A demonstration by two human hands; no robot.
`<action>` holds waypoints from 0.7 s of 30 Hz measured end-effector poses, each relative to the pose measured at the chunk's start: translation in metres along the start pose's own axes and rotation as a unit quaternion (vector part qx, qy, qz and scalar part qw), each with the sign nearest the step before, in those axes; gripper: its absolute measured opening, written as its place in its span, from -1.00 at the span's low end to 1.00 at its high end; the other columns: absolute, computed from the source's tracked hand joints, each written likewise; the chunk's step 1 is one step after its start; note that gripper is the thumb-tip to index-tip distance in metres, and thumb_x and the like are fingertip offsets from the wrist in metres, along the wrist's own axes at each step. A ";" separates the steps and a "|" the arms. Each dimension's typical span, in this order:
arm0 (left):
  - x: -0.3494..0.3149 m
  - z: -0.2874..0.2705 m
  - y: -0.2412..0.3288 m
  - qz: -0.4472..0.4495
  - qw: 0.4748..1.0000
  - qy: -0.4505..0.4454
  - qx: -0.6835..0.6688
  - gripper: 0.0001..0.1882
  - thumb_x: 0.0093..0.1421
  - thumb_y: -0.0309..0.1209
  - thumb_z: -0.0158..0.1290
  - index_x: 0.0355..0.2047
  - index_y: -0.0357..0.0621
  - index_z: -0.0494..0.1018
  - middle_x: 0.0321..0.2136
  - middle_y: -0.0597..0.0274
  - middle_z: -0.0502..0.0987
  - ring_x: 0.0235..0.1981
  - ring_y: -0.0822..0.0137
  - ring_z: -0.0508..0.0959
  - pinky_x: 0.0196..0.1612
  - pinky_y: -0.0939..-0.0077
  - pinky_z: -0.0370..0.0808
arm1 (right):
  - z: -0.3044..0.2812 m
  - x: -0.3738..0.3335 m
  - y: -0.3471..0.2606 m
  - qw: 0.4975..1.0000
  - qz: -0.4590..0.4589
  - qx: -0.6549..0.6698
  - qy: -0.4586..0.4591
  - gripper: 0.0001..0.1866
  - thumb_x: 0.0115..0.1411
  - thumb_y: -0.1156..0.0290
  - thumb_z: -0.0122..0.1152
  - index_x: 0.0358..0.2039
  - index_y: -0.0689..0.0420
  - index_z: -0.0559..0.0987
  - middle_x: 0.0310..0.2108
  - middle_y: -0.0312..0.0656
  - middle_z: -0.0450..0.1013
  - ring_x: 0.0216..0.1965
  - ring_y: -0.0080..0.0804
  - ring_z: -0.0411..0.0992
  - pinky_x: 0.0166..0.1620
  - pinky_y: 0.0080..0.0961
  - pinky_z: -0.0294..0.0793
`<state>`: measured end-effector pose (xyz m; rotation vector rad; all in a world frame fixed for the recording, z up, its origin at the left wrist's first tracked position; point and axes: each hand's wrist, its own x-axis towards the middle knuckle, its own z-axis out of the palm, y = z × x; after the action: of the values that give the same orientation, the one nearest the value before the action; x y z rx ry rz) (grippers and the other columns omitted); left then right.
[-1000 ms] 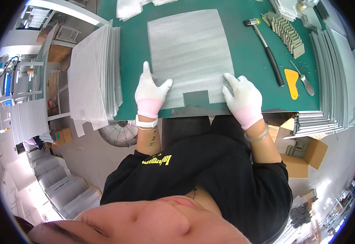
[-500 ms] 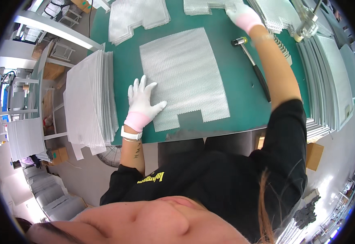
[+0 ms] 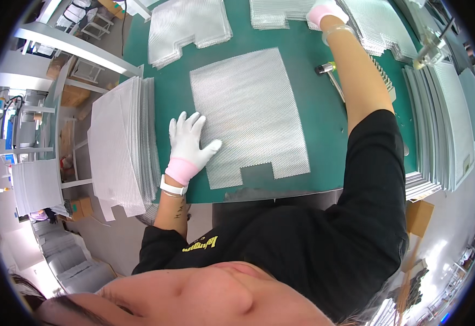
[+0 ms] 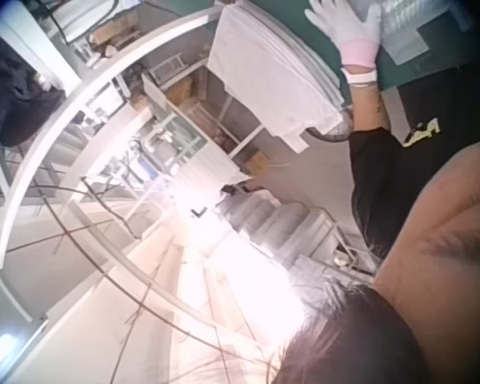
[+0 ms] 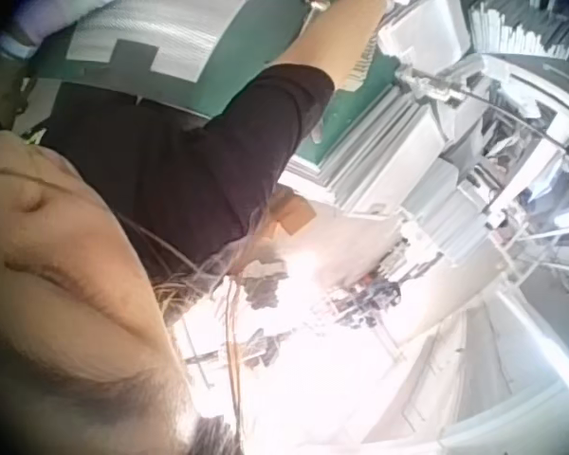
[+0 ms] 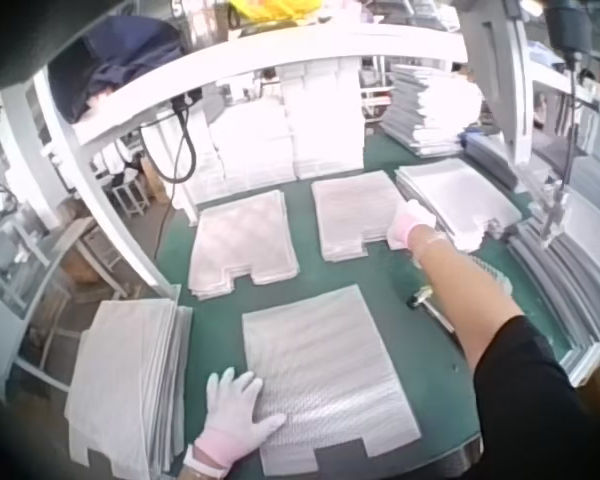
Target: The person assembles air filters by placing a mesh sheet on a green table, inserting a plastic clip, and attaching a metal frame. They then use a hammer to secure the frame to the mesh. The process is repeated for multiple units, with the person handling mesh, clips, frames, and a hammer.
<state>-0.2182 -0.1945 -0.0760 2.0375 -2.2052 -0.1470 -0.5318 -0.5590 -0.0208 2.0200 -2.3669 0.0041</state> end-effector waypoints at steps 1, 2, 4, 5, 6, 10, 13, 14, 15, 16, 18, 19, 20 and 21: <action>0.000 0.002 -0.001 0.000 1.000 0.007 -0.007 -0.21 0.09 0.04 0.23 0.20 -0.23 0.35 0.25 -0.04 0.33 0.36 -0.18 0.16 0.44 -0.19 -0.10 | -0.004 0.002 0.001 0.999 -0.016 -0.029 0.006 -0.21 0.07 -0.01 0.33 0.18 0.31 0.45 0.20 0.16 0.41 0.14 -0.01 0.49 0.12 -0.16 0.54; 0.000 0.003 -0.002 0.005 1.000 0.015 -0.012 -0.23 0.11 0.02 0.22 0.19 -0.23 0.35 0.25 -0.04 0.33 0.36 -0.19 0.16 0.43 -0.19 -0.10 | 0.001 0.021 0.004 0.998 0.011 0.059 -0.013 -0.21 0.11 -0.06 0.29 0.16 0.33 0.45 0.20 0.19 0.40 0.22 0.04 0.41 0.22 -0.16 0.43; -0.002 0.006 -0.004 0.010 0.999 0.034 -0.022 -0.28 0.15 -0.01 0.19 0.19 -0.22 0.35 0.24 -0.05 0.33 0.35 -0.20 0.16 0.43 -0.20 -0.10 | 0.002 0.021 0.000 0.992 0.059 0.101 -0.043 -0.27 0.10 -0.09 0.30 0.16 0.15 0.51 0.18 0.05 0.44 0.18 -0.02 0.45 0.19 -0.13 0.46; -0.004 0.009 -0.005 0.006 0.999 0.036 -0.031 -0.29 0.15 -0.02 0.19 0.18 -0.23 0.36 0.24 -0.05 0.34 0.35 -0.21 0.16 0.43 -0.20 -0.10 | 0.004 0.020 -0.003 0.988 0.081 0.121 -0.059 -0.30 0.10 -0.11 0.30 0.16 0.05 0.54 0.18 -0.02 0.46 0.16 -0.05 0.48 0.17 -0.12 0.48; -0.004 0.012 -0.006 0.006 0.998 0.042 -0.039 -0.30 0.16 -0.03 0.19 0.18 -0.23 0.36 0.24 -0.04 0.34 0.35 -0.22 0.16 0.43 -0.20 -0.10 | 0.007 0.022 -0.004 0.981 0.107 0.143 -0.070 -0.33 0.10 -0.12 0.30 0.16 -0.04 0.56 0.17 -0.09 0.49 0.14 -0.08 0.50 0.16 -0.10 0.50; -0.002 0.010 -0.006 0.016 0.998 0.030 -0.045 -0.29 0.14 -0.05 0.20 0.19 -0.23 0.36 0.31 -0.13 0.24 0.36 -0.31 0.10 0.42 -0.22 -0.10 | 0.042 0.032 0.009 0.989 0.035 0.064 -0.125 -0.37 0.21 -0.09 0.19 0.20 0.00 0.53 0.23 -0.07 0.43 0.20 -0.07 0.44 0.21 -0.07 0.42; -0.008 -0.001 0.000 0.022 0.996 0.076 -0.028 -0.24 0.13 -0.05 0.22 0.25 -0.19 0.33 0.38 -0.25 0.07 0.39 -0.39 0.01 0.42 -0.22 -0.11 | 0.025 0.044 0.010 0.991 -0.007 0.066 -0.116 -0.33 0.21 -0.10 0.14 0.23 0.04 0.48 0.19 -0.02 0.46 0.19 -0.01 0.44 0.22 -0.06 0.41; -0.014 -0.006 0.000 0.009 0.995 0.087 -0.038 -0.23 0.12 -0.05 0.22 0.27 -0.17 0.32 0.39 -0.28 0.03 0.40 -0.40 -0.02 0.42 -0.23 -0.11 | 0.008 0.029 -0.003 0.989 0.009 0.106 -0.103 -0.35 0.24 -0.10 0.11 0.23 0.03 0.48 0.18 -0.04 0.47 0.19 0.00 0.44 0.22 -0.04 0.41; -0.016 -0.010 0.001 0.007 0.994 0.101 -0.052 -0.21 0.12 -0.05 0.21 0.29 -0.16 0.30 0.41 -0.30 -0.02 0.40 -0.41 -0.04 0.42 -0.23 -0.11 | -0.007 0.014 -0.008 0.995 0.019 0.072 -0.072 -0.33 0.24 -0.11 0.09 0.24 0.03 0.46 0.19 -0.06 0.47 0.20 0.00 0.43 0.21 -0.03 0.41; -0.018 -0.013 0.003 0.004 0.991 0.114 -0.066 -0.20 0.12 -0.06 0.21 0.31 -0.14 0.29 0.42 -0.33 -0.06 0.41 -0.41 -0.07 0.41 -0.23 -0.11 | -0.018 0.006 -0.011 0.998 0.028 0.038 -0.040 -0.32 0.25 -0.13 0.08 0.25 0.03 0.44 0.19 -0.08 0.47 0.21 -0.01 0.43 0.20 -0.01 0.42; -0.021 -0.010 0.004 0.014 0.986 0.136 -0.094 -0.19 0.14 -0.05 0.20 0.33 -0.13 0.26 0.43 -0.30 -0.07 0.42 -0.40 -0.07 0.41 -0.24 -0.10 | -0.011 0.008 -0.008 0.999 0.042 0.014 -0.008 -0.28 0.25 0.01 0.19 0.34 0.06 0.31 0.28 -0.08 0.38 0.18 -0.03 0.44 0.15 0.05 0.44; -0.023 -0.010 0.004 0.016 0.984 0.146 -0.105 -0.19 0.15 -0.05 0.19 0.34 -0.12 0.25 0.43 -0.29 -0.07 0.42 -0.40 -0.08 0.41 -0.25 -0.09 | -0.007 0.013 -0.005 0.998 0.019 0.045 0.048 -0.25 0.21 -0.02 0.22 0.30 0.16 0.35 0.25 0.02 0.37 0.22 0.00 0.40 0.21 -0.02 0.39; -0.026 -0.011 0.005 0.018 0.983 0.149 -0.106 -0.20 0.16 -0.04 0.18 0.34 -0.12 0.25 0.43 -0.29 -0.07 0.42 -0.39 -0.08 0.40 -0.26 -0.09 | -0.004 0.017 0.001 0.992 -0.005 0.076 0.105 -0.22 0.17 -0.05 0.25 0.25 0.25 0.38 0.23 0.12 0.37 0.26 0.04 0.35 0.27 -0.10 0.33; -0.028 -0.013 0.007 0.020 0.982 0.152 -0.107 -0.20 0.17 -0.04 0.17 0.35 -0.11 0.24 0.43 -0.29 -0.07 0.43 -0.39 -0.08 0.40 -0.27 -0.09 | 0.001 0.025 0.009 0.981 -0.029 0.105 0.161 -0.17 0.14 -0.09 0.27 0.20 0.35 0.42 0.21 0.22 0.37 0.29 0.08 0.31 0.33 -0.17 0.28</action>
<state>-0.2207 -0.1662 -0.0632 1.7679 -1.9519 -0.0611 -0.5445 -0.5825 -0.0214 1.9871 -2.1815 0.5578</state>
